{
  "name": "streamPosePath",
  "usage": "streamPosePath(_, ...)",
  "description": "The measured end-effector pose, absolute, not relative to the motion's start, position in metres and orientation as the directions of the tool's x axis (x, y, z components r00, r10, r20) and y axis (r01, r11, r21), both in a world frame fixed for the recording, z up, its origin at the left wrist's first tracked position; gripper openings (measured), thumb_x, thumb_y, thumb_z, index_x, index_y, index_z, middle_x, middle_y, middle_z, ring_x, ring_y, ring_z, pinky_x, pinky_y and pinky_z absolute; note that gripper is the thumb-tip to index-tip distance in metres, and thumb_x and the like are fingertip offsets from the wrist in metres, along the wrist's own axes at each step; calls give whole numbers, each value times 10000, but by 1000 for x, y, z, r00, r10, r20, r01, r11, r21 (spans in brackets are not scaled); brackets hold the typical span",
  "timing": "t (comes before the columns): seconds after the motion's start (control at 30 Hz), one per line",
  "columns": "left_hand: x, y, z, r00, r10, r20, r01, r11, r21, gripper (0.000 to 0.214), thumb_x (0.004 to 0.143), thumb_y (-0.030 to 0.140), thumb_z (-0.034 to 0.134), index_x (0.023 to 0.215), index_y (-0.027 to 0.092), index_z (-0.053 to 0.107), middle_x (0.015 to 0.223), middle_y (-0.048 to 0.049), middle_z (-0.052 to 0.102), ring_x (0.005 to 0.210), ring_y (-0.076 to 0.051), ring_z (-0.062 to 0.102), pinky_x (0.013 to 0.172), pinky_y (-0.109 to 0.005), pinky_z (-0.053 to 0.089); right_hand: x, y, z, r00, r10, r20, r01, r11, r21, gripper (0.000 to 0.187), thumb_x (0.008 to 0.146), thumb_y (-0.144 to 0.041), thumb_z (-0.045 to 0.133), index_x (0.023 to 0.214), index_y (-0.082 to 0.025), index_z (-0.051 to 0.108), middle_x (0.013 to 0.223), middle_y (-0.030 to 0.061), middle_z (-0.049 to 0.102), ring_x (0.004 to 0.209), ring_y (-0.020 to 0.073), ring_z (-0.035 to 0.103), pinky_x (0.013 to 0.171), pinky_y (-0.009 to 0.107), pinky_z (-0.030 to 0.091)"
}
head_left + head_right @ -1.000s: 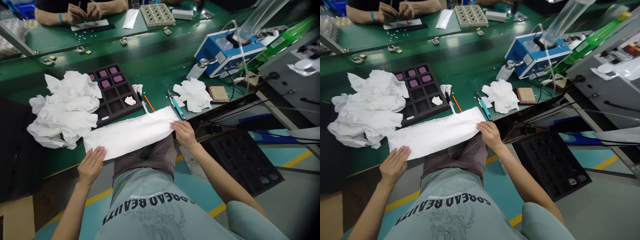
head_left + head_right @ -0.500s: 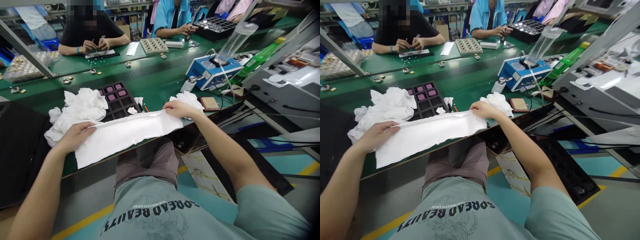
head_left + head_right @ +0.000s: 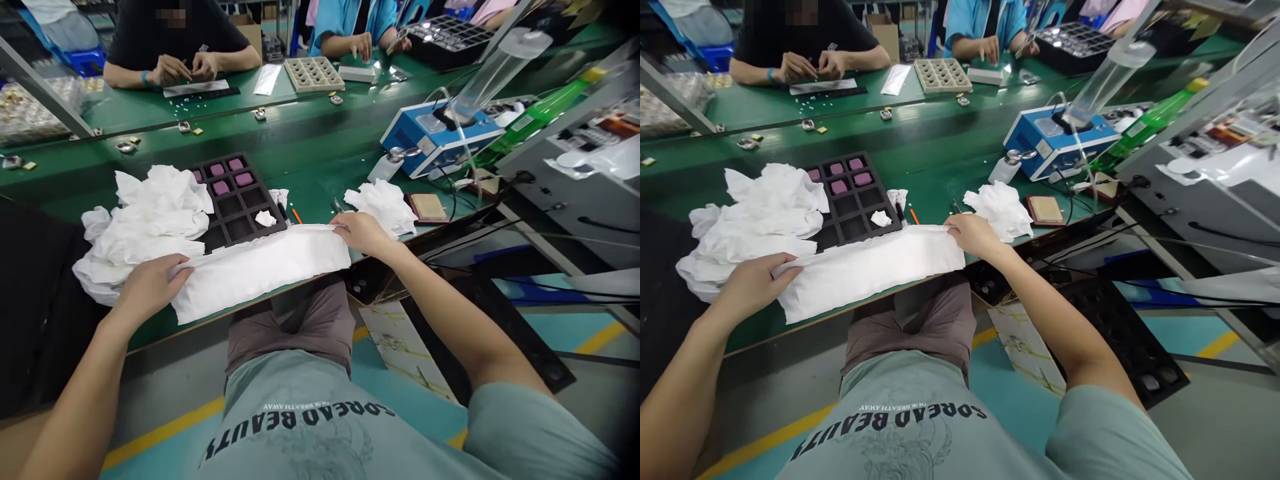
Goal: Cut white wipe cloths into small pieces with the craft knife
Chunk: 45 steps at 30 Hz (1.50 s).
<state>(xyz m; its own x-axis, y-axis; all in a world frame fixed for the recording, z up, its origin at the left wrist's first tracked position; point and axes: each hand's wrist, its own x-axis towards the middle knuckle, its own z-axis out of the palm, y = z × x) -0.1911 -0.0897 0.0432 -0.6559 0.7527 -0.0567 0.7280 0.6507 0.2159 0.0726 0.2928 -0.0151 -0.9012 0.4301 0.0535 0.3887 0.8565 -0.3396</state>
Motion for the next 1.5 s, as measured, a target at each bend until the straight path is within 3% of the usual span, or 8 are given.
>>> streamPosePath(0.2,-166,-129,27,-493,819,293,861,410,301,267,932,371,538,896,216,753,998,-83,754,968,-253,686,860,-377,538,126,264,-37,-895,293,335,219,945,-242,257,955,-189,519,948,-200,775,1057,103,736,998,268,591,870,401,476)
streamPosePath(0.53,-168,-128,14,-573,816,-72,758,562,332,548,930,574,479,1282,194,655,1346,-123,664,1226,-336,598,1013,-463,484,131,241,-40,-881,354,313,252,912,-324,345,880,-122,531,1156,-211,719,1215,100,694,1122,296,569,956,455,460)
streamPosePath(0.73,-168,-119,18,-569,815,-109,773,575,268,420,883,532,520,1049,197,712,1024,-123,725,984,-325,660,858,-429,511,96,257,-23,-949,316,15,278,855,-438,131,861,-234,607,920,-176,709,861,81,697,921,270,613,874,408,482)
streamPosePath(0.9,-161,-137,43,-600,778,-186,498,546,674,296,780,517,644,708,230,651,1075,-106,730,974,-308,659,720,-367,546,116,256,15,-940,333,-69,227,463,-857,260,887,-452,607,869,-193,628,909,63,686,822,199,616,752,326,506)
streamPosePath(1.03,-167,-143,63,-784,560,-267,14,446,895,304,629,479,763,661,232,590,637,-48,640,517,-200,557,423,-304,418,127,264,49,-895,423,-137,222,158,-962,417,781,-581,742,883,-199,607,712,7,589,584,131,501,519,246,386)
streamPosePath(1.13,-173,-134,63,-808,445,-385,-133,499,856,349,584,465,798,751,227,606,543,7,575,403,-140,443,372,-248,296,120,275,46,-884,438,-164,247,139,-959,425,741,-559,779,918,-199,640,722,10,607,573,126,497,491,237,356)
streamPosePath(1.33,-171,-111,28,-784,566,-254,370,756,540,443,684,571,649,847,167,726,717,-41,707,645,-219,585,576,-305,437,98,283,-16,-854,472,-219,451,463,-763,236,790,-372,681,903,-169,723,860,63,734,780,202,654,657,288,493)
streamPosePath(1.5,-174,-123,9,-778,563,-279,389,780,490,616,683,647,666,1047,154,721,740,-54,697,669,-239,620,577,-303,442,102,278,-29,-865,460,-198,467,597,-653,297,740,-328,752,996,-177,729,995,73,755,883,230,680,752,298,514)
